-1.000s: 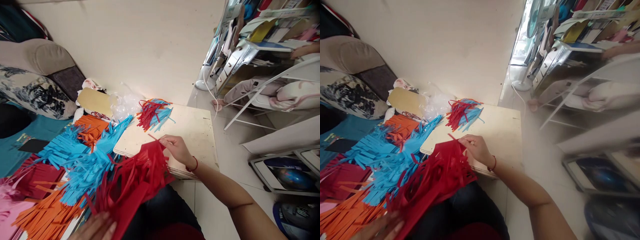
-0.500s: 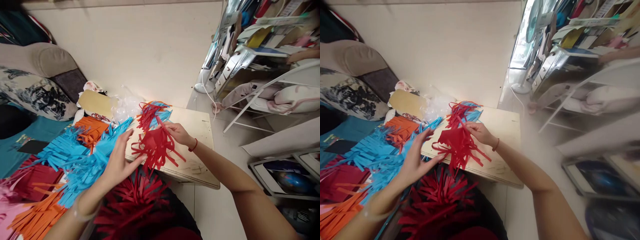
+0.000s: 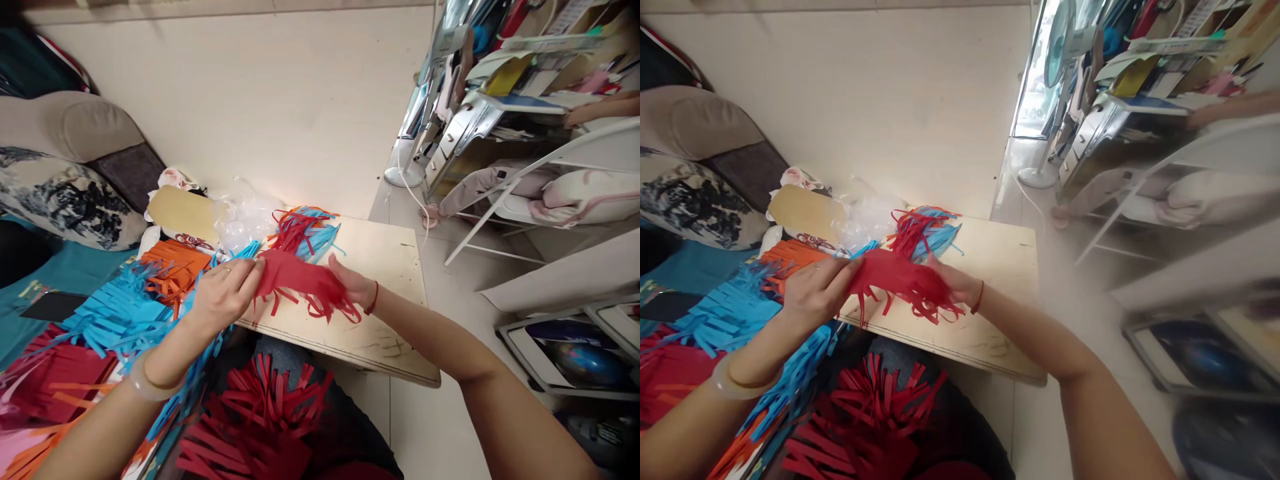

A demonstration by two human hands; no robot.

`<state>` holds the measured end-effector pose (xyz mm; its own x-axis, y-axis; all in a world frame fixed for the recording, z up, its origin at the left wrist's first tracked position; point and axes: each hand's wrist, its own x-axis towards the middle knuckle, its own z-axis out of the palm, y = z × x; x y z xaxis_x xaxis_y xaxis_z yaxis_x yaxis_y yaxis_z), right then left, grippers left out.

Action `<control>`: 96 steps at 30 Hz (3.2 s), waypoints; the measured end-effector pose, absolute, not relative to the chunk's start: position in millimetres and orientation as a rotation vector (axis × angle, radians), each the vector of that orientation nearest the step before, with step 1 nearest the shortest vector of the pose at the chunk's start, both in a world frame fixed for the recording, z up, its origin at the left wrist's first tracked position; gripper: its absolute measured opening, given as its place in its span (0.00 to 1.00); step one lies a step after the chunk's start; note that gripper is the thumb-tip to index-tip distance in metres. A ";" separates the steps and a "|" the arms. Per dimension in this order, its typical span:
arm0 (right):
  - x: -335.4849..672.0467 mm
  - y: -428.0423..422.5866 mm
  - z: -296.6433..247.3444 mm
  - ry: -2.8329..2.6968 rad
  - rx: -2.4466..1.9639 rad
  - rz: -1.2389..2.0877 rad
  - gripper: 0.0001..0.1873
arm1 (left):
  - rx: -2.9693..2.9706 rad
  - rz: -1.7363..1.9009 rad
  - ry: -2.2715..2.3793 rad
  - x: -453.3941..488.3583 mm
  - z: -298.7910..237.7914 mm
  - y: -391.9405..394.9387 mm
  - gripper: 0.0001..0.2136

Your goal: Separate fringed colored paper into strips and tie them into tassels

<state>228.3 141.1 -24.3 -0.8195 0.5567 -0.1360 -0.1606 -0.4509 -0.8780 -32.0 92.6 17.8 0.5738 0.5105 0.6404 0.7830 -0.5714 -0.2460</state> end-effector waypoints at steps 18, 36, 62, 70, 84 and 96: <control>278.4 76.6 -27.3 -2.791 -0.845 0.290 0.39 | -2.570 -0.525 -1.029 56.3 -103.5 62.2 0.13; 295.2 119.6 -54.7 -2.365 -1.214 1.099 0.17 | -3.313 -0.819 -1.651 16.7 -60.8 85.4 0.12; 264.0 169.9 -35.7 -2.887 -1.384 0.933 0.15 | -3.248 -1.007 -2.262 -4.5 -72.0 116.1 0.08; 259.3 175.1 -36.1 -2.998 -1.380 0.900 0.17 | -2.774 -0.529 -1.204 38.0 -65.8 68.5 0.22; 256.3 182.7 -37.7 -3.038 -1.328 0.927 0.17 | -2.742 -0.220 -1.049 65.8 -110.1 52.8 0.28; 274.2 103.8 -56.5 -2.998 -0.852 -0.099 0.12 | -2.722 -0.083 -0.983 70.3 -84.7 71.4 0.21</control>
